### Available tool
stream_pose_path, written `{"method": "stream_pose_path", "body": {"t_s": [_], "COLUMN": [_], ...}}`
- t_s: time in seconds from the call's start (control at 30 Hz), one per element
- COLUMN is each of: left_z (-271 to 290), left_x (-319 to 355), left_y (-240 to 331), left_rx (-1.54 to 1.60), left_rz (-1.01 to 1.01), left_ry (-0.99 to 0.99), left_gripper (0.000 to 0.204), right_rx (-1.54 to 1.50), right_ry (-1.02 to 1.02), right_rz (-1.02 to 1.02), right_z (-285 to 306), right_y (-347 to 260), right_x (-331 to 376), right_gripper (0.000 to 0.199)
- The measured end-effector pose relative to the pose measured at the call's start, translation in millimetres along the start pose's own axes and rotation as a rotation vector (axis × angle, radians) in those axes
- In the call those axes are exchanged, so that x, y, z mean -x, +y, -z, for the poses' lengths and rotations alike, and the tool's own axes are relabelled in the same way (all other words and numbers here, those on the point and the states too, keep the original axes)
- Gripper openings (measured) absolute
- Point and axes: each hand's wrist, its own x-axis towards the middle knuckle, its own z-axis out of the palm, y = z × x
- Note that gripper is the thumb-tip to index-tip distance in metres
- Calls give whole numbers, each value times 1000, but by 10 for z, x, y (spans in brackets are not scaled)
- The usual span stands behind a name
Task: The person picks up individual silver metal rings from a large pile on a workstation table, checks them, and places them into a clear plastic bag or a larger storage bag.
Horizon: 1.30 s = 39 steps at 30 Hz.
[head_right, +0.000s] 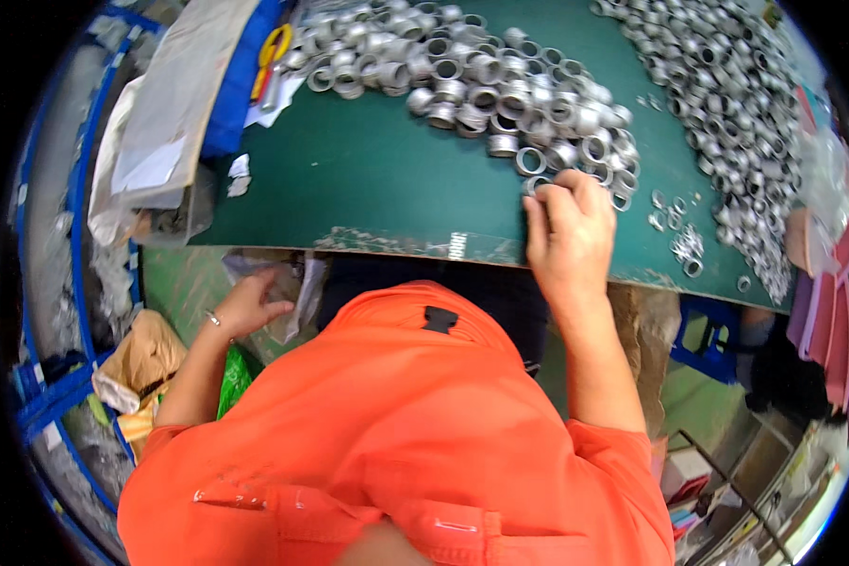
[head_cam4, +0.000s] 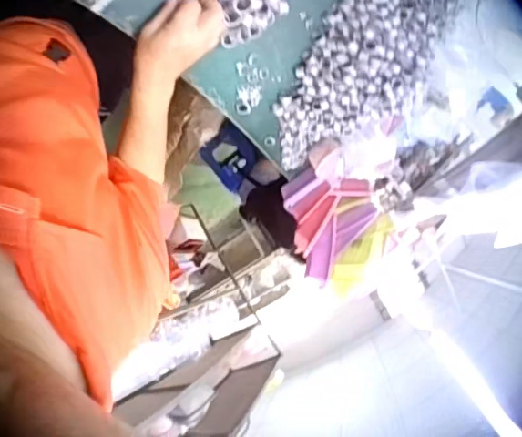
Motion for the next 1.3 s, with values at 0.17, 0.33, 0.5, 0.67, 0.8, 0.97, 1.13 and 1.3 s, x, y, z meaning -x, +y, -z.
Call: {"method": "stream_pose_path", "body": {"t_s": [0.17, 0.33, 0.5, 0.67, 0.8, 0.97, 1.13, 1.3], "left_z": [135, -142, -161, -93, -121, -52, 276, 359], "left_x": [-310, -1208, -1436, -1164, -1082, -753, -414, -31], "left_y": [1562, 2440, 2379, 2328, 2158, 2088, 1182, -233], "left_rx": [111, -57, 15, 1140, 1457, 1558, 1128, 841], "left_rz": [-857, -1067, -1088, -422, -340, -347, -444, 20], "left_ry": [245, 716, 814, -85, -443, -583, -627, -497], "left_gripper": [7, 25, 18, 21, 26, 41, 31, 39], "right_rx": [-429, -1033, -1263, -1412, -1496, -732, -240, 24], "right_ry": [-73, 5, -34, -90, -31, -61, 5, -62], "right_rz": [-308, -602, -745, -790, -646, -145, -62, -110], "right_z": [54, -10, 52, -17, -64, -15, -106, -135], "right_y": [-138, -98, -50, -44, -115, -371, -221, -106], "right_x": [89, 189, 211, 209, 178, 48, 3, -46], "right_gripper": [10, 28, 41, 40, 37, 32, 29, 25]}}
